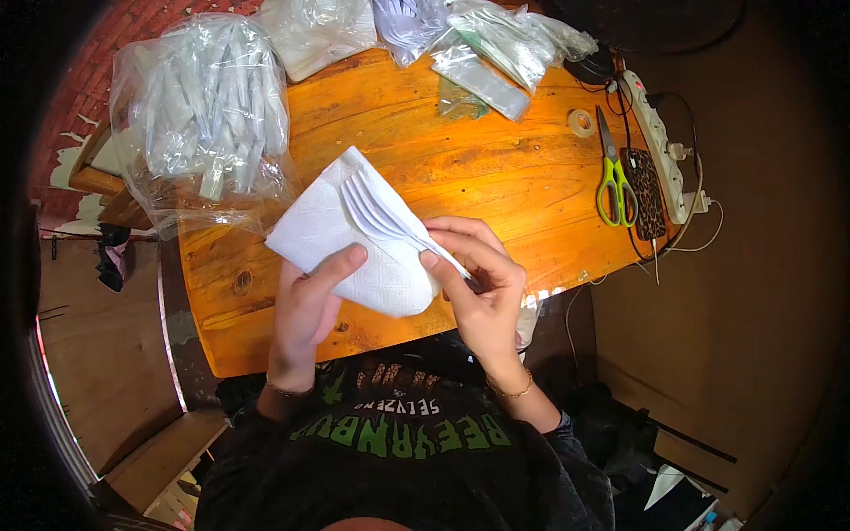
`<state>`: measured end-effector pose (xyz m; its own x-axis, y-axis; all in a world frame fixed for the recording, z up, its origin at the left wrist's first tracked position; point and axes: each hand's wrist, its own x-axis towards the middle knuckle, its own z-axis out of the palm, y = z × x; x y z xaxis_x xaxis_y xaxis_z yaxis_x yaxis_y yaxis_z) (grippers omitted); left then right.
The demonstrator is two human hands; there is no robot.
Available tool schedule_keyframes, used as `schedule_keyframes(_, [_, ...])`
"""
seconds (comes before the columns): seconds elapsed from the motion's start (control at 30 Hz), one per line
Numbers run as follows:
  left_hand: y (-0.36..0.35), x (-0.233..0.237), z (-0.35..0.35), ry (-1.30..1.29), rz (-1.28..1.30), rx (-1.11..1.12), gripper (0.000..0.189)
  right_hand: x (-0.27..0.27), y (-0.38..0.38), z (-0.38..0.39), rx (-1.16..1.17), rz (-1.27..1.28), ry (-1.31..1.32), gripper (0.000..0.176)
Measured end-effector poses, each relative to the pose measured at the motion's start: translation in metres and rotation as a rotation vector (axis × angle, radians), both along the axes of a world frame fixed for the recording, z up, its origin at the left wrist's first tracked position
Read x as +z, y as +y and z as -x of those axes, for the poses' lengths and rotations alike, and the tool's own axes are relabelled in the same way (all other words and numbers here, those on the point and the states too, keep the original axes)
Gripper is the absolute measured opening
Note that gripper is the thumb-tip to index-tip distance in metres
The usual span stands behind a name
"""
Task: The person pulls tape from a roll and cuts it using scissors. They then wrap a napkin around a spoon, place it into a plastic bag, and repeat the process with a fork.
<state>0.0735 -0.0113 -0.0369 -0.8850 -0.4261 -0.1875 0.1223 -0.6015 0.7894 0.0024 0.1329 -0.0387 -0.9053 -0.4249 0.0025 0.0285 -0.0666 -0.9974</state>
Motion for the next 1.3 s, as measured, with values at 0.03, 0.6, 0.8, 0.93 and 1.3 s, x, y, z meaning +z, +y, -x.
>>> schedule_keyframes(0.03, [0.0,-0.002,0.0,-0.011,0.043,0.002,0.036,0.0,0.0,0.0,0.003,0.018,-0.061,0.015])
schedule_keyframes(0.6, [-0.005,0.007,-0.011,-0.091,0.135,-0.045,0.03,-0.004,0.0,-0.001,-0.14,-0.294,0.704,0.027])
schedule_keyframes(0.8, [-0.007,0.006,-0.012,-0.092,0.152,-0.059,0.027,-0.002,0.002,0.0,-0.127,-0.414,0.974,0.038])
schedule_keyframes(0.93, [-0.007,0.001,-0.013,-0.078,0.154,-0.042,0.026,-0.001,0.004,-0.001,-0.083,-0.438,1.064,0.041])
schedule_keyframes(1.3, [-0.007,0.001,-0.01,-0.023,0.152,-0.078,0.023,-0.001,0.006,-0.008,-0.005,-0.406,1.016,0.04])
